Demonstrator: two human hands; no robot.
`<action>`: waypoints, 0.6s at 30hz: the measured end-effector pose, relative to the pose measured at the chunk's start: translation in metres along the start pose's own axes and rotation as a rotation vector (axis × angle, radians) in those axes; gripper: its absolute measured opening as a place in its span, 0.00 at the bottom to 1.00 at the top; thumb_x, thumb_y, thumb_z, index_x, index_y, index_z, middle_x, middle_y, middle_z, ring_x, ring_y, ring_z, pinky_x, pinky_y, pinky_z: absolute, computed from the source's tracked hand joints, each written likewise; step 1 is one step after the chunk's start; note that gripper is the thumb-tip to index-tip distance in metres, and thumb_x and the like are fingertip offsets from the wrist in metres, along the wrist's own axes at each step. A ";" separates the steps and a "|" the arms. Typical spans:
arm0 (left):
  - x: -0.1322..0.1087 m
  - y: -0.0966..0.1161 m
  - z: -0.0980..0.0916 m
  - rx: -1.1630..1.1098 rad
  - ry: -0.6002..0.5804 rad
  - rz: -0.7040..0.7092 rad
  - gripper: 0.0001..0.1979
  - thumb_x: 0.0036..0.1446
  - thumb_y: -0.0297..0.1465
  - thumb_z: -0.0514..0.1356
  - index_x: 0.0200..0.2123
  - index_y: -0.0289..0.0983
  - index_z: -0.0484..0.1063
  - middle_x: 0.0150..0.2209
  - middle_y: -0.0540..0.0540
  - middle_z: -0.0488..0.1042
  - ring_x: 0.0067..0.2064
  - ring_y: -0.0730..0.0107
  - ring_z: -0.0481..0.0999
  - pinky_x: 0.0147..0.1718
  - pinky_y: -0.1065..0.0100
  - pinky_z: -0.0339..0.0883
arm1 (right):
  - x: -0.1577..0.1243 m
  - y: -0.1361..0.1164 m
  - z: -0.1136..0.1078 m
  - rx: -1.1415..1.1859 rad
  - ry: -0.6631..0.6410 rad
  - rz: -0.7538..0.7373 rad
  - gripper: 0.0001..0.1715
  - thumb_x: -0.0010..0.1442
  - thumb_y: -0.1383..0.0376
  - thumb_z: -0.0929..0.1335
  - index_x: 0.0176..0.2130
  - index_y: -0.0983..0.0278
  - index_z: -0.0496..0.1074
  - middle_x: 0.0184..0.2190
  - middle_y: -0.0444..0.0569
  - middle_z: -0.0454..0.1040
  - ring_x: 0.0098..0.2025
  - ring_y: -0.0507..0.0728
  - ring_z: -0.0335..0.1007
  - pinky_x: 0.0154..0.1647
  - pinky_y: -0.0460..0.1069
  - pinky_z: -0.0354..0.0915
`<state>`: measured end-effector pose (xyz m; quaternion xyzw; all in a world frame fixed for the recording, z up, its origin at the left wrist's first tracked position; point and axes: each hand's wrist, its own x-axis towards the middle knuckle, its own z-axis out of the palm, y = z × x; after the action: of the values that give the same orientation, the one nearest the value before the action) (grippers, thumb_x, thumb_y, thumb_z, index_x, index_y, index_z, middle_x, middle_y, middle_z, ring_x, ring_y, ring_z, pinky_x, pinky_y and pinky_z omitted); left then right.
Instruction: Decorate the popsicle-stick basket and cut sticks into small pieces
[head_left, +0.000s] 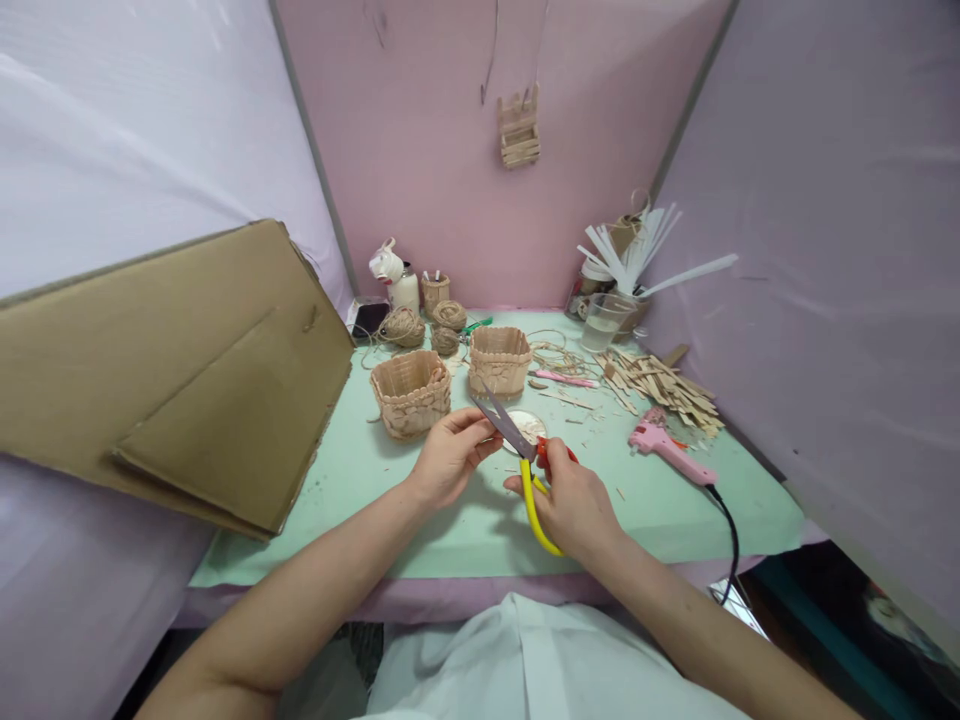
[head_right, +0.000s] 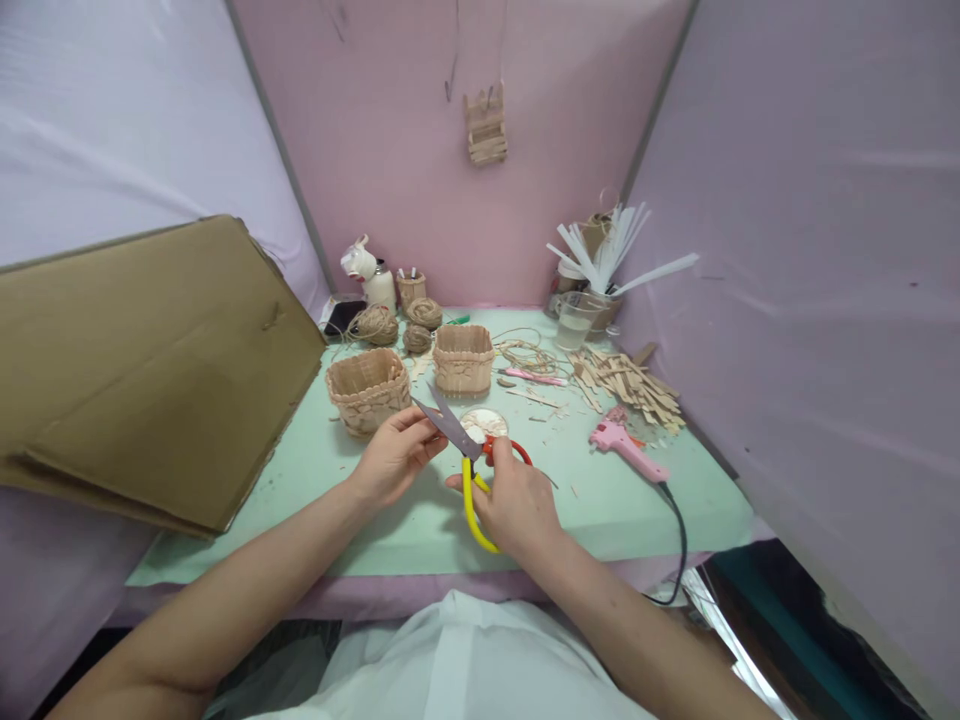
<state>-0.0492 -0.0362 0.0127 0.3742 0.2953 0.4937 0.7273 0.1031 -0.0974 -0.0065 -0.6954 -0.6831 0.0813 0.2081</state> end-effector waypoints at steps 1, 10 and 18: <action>0.000 0.000 0.000 -0.001 0.001 0.000 0.06 0.43 0.29 0.66 0.28 0.34 0.76 0.30 0.49 0.76 0.33 0.76 0.72 0.36 0.73 0.66 | 0.000 0.000 0.000 -0.008 -0.002 -0.003 0.22 0.55 0.47 0.62 0.35 0.61 0.57 0.27 0.46 0.71 0.24 0.56 0.66 0.23 0.46 0.43; -0.002 0.002 0.002 -0.016 -0.005 -0.002 0.06 0.43 0.29 0.66 0.27 0.34 0.76 0.29 0.49 0.76 0.32 0.76 0.72 0.36 0.73 0.67 | -0.001 0.002 0.003 -0.063 0.032 -0.045 0.21 0.56 0.47 0.62 0.35 0.61 0.57 0.22 0.45 0.70 0.23 0.58 0.68 0.22 0.46 0.45; -0.003 0.002 0.002 0.004 -0.027 0.001 0.06 0.43 0.29 0.66 0.28 0.34 0.75 0.28 0.49 0.75 0.31 0.77 0.72 0.35 0.73 0.66 | 0.002 0.008 0.003 0.033 0.040 -0.070 0.13 0.56 0.55 0.62 0.36 0.61 0.58 0.24 0.44 0.70 0.22 0.55 0.66 0.23 0.46 0.49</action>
<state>-0.0497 -0.0388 0.0157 0.3823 0.2862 0.4886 0.7302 0.1098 -0.0945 -0.0122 -0.6692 -0.7011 0.0711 0.2358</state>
